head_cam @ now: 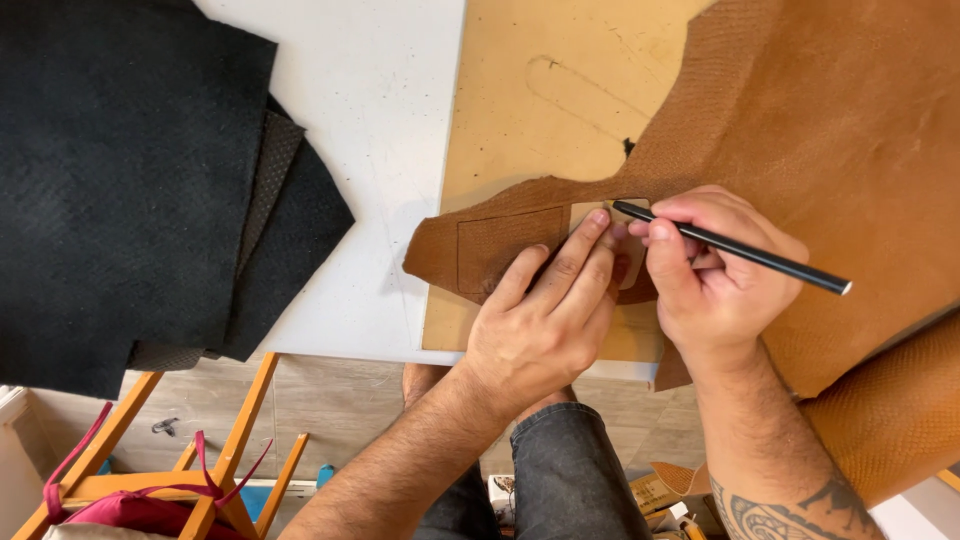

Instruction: Trace a cardboard pattern onto a piece of tan leather using a pencil.

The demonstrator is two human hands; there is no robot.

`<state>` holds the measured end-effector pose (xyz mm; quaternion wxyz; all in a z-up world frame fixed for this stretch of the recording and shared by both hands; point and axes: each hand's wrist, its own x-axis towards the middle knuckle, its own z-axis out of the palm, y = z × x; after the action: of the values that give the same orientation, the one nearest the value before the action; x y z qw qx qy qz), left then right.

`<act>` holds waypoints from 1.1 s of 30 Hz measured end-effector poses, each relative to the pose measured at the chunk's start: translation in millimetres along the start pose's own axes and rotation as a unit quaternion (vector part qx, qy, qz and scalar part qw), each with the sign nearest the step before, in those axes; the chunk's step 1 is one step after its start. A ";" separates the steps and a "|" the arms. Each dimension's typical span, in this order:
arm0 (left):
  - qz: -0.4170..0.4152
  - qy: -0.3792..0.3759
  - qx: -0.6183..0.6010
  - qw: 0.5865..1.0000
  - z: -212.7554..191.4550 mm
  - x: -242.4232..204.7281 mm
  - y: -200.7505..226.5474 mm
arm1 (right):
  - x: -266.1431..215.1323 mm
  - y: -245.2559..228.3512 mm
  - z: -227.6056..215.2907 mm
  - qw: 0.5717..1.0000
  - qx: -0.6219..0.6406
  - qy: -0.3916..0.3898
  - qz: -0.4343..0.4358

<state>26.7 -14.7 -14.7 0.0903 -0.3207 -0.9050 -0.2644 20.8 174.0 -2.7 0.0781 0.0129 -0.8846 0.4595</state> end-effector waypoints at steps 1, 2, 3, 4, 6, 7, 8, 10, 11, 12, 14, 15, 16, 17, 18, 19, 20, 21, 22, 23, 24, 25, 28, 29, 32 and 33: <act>0.002 -0.001 -0.002 1.000 0.3 -1.1 -0.6 | 2.2 -3.1 2.4 1.000 0.001 -0.007 -0.007; 0.001 -0.001 -0.002 1.000 0.5 -1.9 -0.7 | 6.0 -9.2 5.3 1.000 0.002 -0.009 -0.007; 0.003 -0.003 -0.011 1.000 0.8 -2.6 -0.7 | 9.9 -15.0 8.1 1.000 0.008 -0.014 -0.017; 0.005 -0.004 -0.022 1.000 1.5 -3.1 -0.7 | 13.5 -20.9 10.5 0.999 0.014 -0.018 -0.026; -0.001 0.001 -0.022 1.000 1.7 -4.4 -0.6 | 14.1 -22.0 12.8 0.999 0.012 -0.021 -0.036; -0.006 0.005 -0.023 1.000 1.7 -5.2 -0.5 | 14.3 -22.6 14.0 0.999 0.010 -0.023 -0.045; -0.007 0.006 -0.023 1.000 1.0 -5.4 -1.1 | 11.2 -19.7 13.4 0.999 0.010 -0.025 -0.046; 0.001 -0.004 -0.035 0.999 -0.3 -5.3 -2.3 | 5.5 -14.0 11.8 0.999 0.005 -0.037 -0.035; 0.000 -0.003 -0.035 0.999 -0.1 -5.4 -2.6 | 9.5 -18.2 13.4 0.999 0.005 -0.038 -0.036; 0.001 -0.004 -0.036 0.999 0.2 -5.6 -2.5 | 13.1 -22.6 14.7 0.999 0.008 -0.036 -0.036; 0.000 -0.005 -0.037 0.999 0.9 -6.5 -2.0 | 15.6 -26.9 16.4 0.999 0.011 -0.035 -0.035; 0.001 -0.009 -0.044 0.999 1.1 -7.3 -1.6 | 14.6 -27.1 16.7 0.999 0.017 -0.031 -0.024; 0.002 -0.012 -0.048 0.999 1.3 -7.5 -2.2 | 14.5 -26.9 17.7 0.999 0.025 -0.027 -0.014; 0.001 -0.012 -0.047 0.999 1.8 -8.2 -1.9 | 14.2 -25.6 17.9 0.999 0.026 -0.027 -0.015; 0.000 -0.008 -0.043 0.999 2.5 -8.6 -1.8 | 14.2 -24.0 17.9 0.999 0.018 -0.029 -0.032; 0.000 -0.005 -0.039 0.999 3.5 -8.8 -1.6 | 14.1 -22.1 17.9 0.998 0.011 -0.030 -0.050; 0.000 -0.005 -0.039 0.999 3.1 -8.9 -1.5 | 11.3 -20.0 17.2 0.998 0.011 -0.029 -0.049; 0.002 -0.011 -0.043 0.999 3.0 -9.1 -1.3 | 8.4 -17.8 16.5 0.999 0.017 -0.034 -0.039; 0.004 -0.015 -0.046 0.999 3.2 -9.0 -1.5 | 6.1 -15.1 16.1 0.999 0.024 -0.038 -0.030; 0.004 -0.015 -0.045 0.999 3.0 -8.8 -1.7 | 9.4 -18.1 17.1 0.999 0.024 -0.039 -0.030; 0.003 -0.015 -0.047 0.999 2.8 -8.9 -1.7 | 12.4 -21.2 18.0 0.998 0.017 -0.034 -0.039; 0.002 -0.015 -0.049 0.999 2.7 -9.2 -1.7 | 15.2 -24.2 19.0 0.998 0.010 -0.030 -0.048; 0.005 -0.023 -0.044 0.999 2.1 -9.1 -1.8 | 15.2 -25.1 17.9 0.998 0.003 -0.039 -0.054; 0.003 -0.024 -0.045 0.999 3.1 -9.8 -0.9 | 14.2 -25.0 17.6 0.998 0.004 -0.041 -0.053; -0.005 -0.011 -0.022 1.000 5.7 -10.7 1.0 | 11.1 -23.3 16.3 0.997 -0.003 -0.049 -0.055; -0.005 -0.004 -0.007 1.000 6.2 -10.9 1.5 | 9.5 -21.7 15.7 0.997 -0.009 -0.049 -0.062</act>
<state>36.2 -16.1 -23.0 0.0830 -0.3174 -0.9051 -0.2704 11.5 149.1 7.4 0.0629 0.0894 -0.8892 0.4442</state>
